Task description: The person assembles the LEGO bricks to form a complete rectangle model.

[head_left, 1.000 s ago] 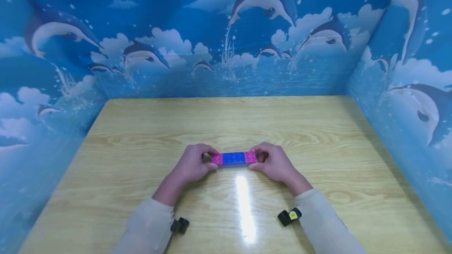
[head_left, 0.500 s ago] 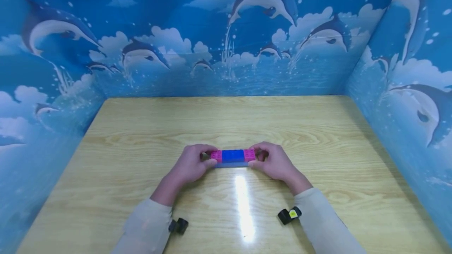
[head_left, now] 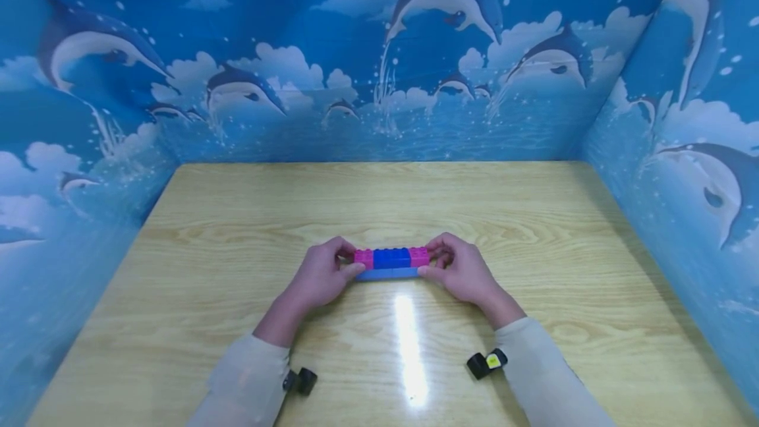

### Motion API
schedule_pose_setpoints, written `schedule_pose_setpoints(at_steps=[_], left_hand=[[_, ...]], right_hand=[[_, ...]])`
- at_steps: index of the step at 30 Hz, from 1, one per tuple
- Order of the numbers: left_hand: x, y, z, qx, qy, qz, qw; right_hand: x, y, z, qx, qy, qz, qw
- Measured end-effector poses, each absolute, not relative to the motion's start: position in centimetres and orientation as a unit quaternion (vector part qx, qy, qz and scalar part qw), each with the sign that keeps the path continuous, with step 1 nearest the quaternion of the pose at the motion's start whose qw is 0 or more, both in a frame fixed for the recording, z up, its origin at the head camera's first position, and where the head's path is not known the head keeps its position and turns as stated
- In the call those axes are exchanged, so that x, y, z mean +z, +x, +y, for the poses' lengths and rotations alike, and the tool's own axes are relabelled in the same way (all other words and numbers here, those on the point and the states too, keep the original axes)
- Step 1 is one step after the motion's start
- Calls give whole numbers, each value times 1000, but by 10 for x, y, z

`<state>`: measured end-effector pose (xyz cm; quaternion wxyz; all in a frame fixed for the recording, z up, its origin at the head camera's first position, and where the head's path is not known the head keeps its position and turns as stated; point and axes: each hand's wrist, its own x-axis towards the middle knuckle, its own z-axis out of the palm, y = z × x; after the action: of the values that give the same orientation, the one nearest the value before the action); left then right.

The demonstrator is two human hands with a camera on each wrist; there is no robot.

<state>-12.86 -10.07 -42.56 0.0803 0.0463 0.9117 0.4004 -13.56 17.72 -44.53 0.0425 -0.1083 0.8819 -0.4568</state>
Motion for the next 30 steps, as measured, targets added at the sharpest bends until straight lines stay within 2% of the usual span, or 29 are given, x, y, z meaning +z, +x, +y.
schedule_pose_setpoints(at_steps=[7,20,30], left_hand=[[-426,-129,-99,404,35,911,76],[-429,-130,-94,404,20,914,37],[-432,-131,-95,416,25,908,42]], right_hand=[[-446,-136,177,-458,-105,882,41],[-445,-137,177,-442,-93,892,37],[-443,-138,176,-443,-60,893,47]])
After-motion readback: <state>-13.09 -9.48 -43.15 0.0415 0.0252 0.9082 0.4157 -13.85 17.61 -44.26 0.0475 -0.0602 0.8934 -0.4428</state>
